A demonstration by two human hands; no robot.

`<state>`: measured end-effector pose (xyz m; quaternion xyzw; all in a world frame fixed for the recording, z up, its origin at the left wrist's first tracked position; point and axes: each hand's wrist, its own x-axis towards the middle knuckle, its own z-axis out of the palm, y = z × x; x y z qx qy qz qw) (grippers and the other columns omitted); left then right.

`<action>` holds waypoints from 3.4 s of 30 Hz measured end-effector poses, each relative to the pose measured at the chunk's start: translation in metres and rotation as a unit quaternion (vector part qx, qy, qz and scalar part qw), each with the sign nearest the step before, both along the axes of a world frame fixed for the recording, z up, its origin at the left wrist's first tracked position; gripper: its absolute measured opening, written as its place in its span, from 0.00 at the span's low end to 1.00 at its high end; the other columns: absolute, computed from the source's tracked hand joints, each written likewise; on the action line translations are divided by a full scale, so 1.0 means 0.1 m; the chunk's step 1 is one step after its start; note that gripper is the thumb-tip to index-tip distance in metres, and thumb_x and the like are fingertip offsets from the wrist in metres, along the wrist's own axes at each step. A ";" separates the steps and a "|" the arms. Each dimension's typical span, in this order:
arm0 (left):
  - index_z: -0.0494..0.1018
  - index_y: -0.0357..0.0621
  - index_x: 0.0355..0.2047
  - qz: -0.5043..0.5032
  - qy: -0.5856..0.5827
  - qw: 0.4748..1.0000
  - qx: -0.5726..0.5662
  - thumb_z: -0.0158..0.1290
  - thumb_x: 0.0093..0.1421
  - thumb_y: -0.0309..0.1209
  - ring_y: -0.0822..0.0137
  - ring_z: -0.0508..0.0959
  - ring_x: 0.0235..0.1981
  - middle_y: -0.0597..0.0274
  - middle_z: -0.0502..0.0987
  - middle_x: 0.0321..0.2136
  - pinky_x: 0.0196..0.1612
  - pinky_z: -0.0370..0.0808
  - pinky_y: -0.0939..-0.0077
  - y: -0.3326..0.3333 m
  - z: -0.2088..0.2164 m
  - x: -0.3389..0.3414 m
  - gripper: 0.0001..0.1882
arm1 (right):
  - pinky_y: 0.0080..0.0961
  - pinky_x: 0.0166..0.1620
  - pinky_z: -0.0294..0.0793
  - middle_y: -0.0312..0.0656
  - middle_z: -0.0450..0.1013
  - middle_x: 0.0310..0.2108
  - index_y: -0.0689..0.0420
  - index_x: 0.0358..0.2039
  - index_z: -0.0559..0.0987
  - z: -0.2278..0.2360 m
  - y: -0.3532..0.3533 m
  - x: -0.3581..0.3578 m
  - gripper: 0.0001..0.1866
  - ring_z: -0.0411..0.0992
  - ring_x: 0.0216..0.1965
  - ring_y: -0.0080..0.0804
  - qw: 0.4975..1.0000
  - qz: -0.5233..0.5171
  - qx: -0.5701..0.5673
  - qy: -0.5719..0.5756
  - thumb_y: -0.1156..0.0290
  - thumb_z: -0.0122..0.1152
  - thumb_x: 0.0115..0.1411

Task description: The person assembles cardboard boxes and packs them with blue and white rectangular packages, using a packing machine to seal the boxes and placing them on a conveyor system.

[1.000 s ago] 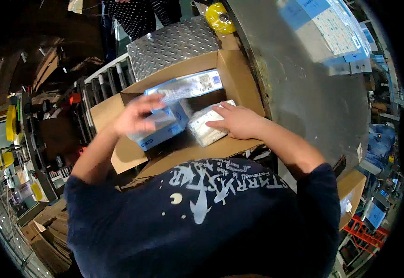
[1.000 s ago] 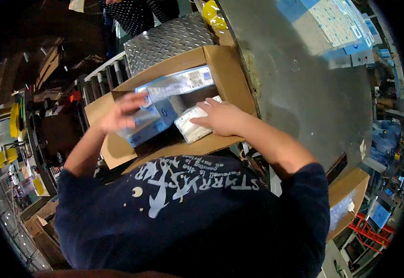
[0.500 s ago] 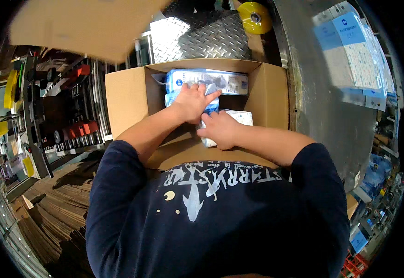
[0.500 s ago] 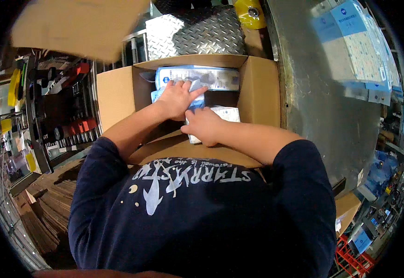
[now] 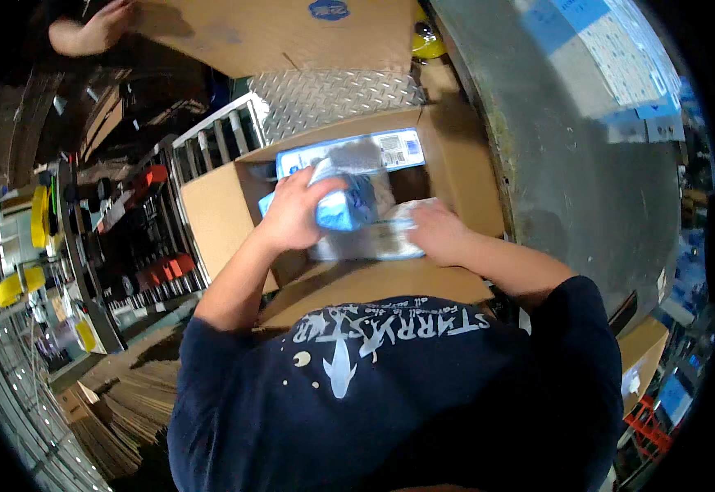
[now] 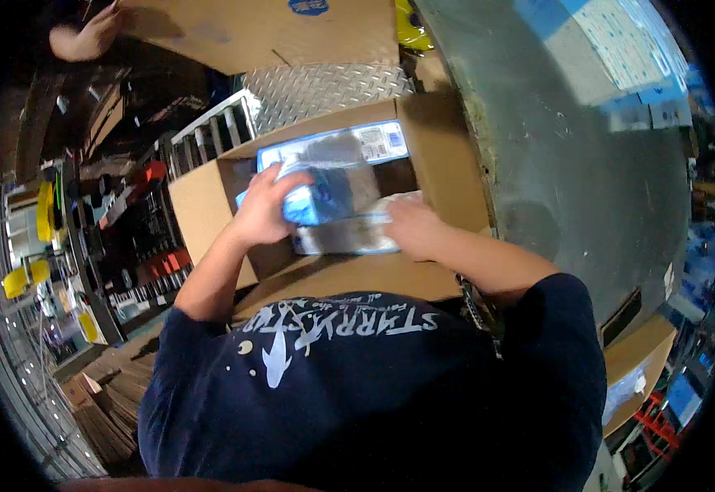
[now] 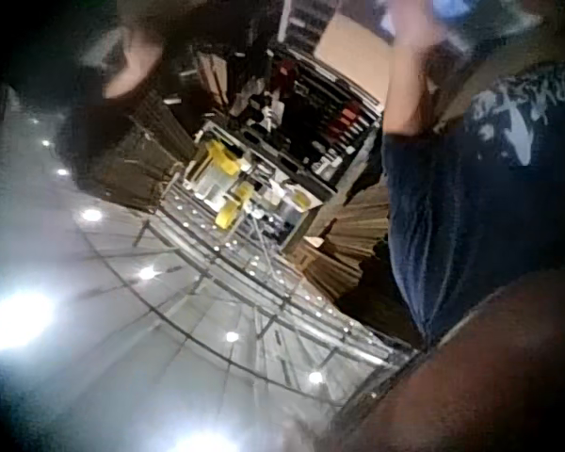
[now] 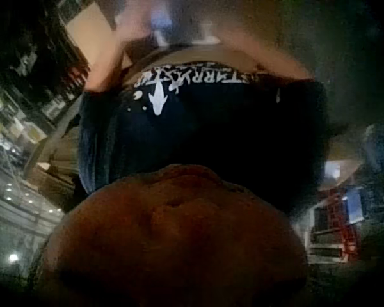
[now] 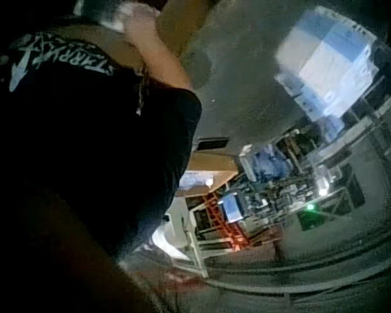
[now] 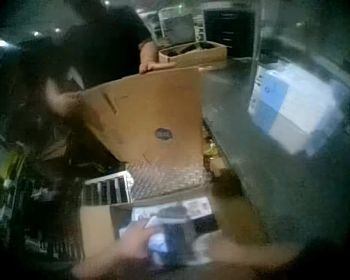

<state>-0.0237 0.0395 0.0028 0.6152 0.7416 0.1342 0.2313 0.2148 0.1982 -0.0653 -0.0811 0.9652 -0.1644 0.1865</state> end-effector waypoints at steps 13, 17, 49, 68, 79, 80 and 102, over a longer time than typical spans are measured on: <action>0.57 0.57 0.58 -0.206 0.355 0.900 -0.143 0.67 0.33 0.42 0.47 0.53 0.62 0.48 0.53 0.61 0.53 0.55 0.32 0.30 -0.40 0.13 0.49 | 0.36 0.48 0.67 0.44 0.72 0.41 0.58 0.40 0.75 1.01 0.84 1.00 0.14 0.69 0.44 0.44 0.922 -0.334 -0.186 0.066 0.67 0.56 0.52; 0.42 0.62 0.65 -0.212 0.289 0.838 -0.411 0.66 0.38 0.38 0.46 0.49 0.64 0.43 0.40 0.64 0.52 0.57 0.31 0.35 -0.90 0.29 0.57 | 0.36 0.47 0.68 0.44 0.72 0.41 0.57 0.40 0.75 1.37 1.19 1.68 0.14 0.69 0.44 0.44 0.873 -0.457 -0.110 0.134 0.69 0.59 0.51; 0.69 0.57 0.47 0.112 0.309 0.944 0.033 0.54 0.55 0.37 0.49 0.75 0.36 0.50 0.74 0.41 0.35 0.72 0.59 2.61 0.42 -0.11 0.18 | 0.40 0.51 0.67 0.49 0.66 0.49 0.46 0.54 0.69 1.68 4.57 1.64 0.27 0.64 0.51 0.47 0.715 -0.625 0.283 0.135 0.53 0.55 0.54; 0.64 0.42 0.52 0.054 -0.238 0.953 0.179 0.52 0.58 0.28 0.59 0.68 0.49 0.54 0.66 0.50 0.50 0.68 0.64 3.59 -0.11 0.57 0.21 | 0.42 0.46 0.71 0.56 0.70 0.42 0.49 0.49 0.68 1.53 5.02 1.40 0.25 0.70 0.46 0.49 0.692 -0.662 0.238 0.162 0.60 0.57 0.48; 0.31 0.53 0.65 -0.095 -0.476 0.873 0.040 0.51 0.58 0.26 0.55 0.60 0.58 0.49 0.54 0.60 0.54 0.65 0.63 3.16 0.54 1.80 0.45 | 0.41 0.41 0.71 0.54 0.73 0.33 0.49 0.56 0.65 1.78 2.64 2.46 0.37 0.72 0.36 0.52 0.796 -0.556 0.073 0.228 0.58 0.61 0.43; 0.33 0.50 0.65 -0.095 -0.476 0.874 0.003 0.52 0.57 0.27 0.55 0.60 0.58 0.48 0.55 0.59 0.54 0.65 0.62 3.04 0.52 1.79 0.45 | 0.40 0.41 0.72 0.54 0.74 0.35 0.49 0.58 0.62 1.93 2.51 2.65 0.41 0.74 0.37 0.47 0.774 -0.619 -0.042 0.126 0.54 0.63 0.42; 0.66 0.38 0.52 0.036 -0.414 0.909 0.019 0.57 0.48 0.46 0.63 0.76 0.40 0.53 0.75 0.41 0.45 0.73 0.67 1.21 2.51 -0.43 0.35 | 0.33 0.50 0.68 0.43 0.69 0.50 0.58 0.55 0.67 2.01 0.51 1.23 0.30 0.70 0.47 0.38 0.951 -0.101 -0.289 -0.035 0.65 0.63 0.52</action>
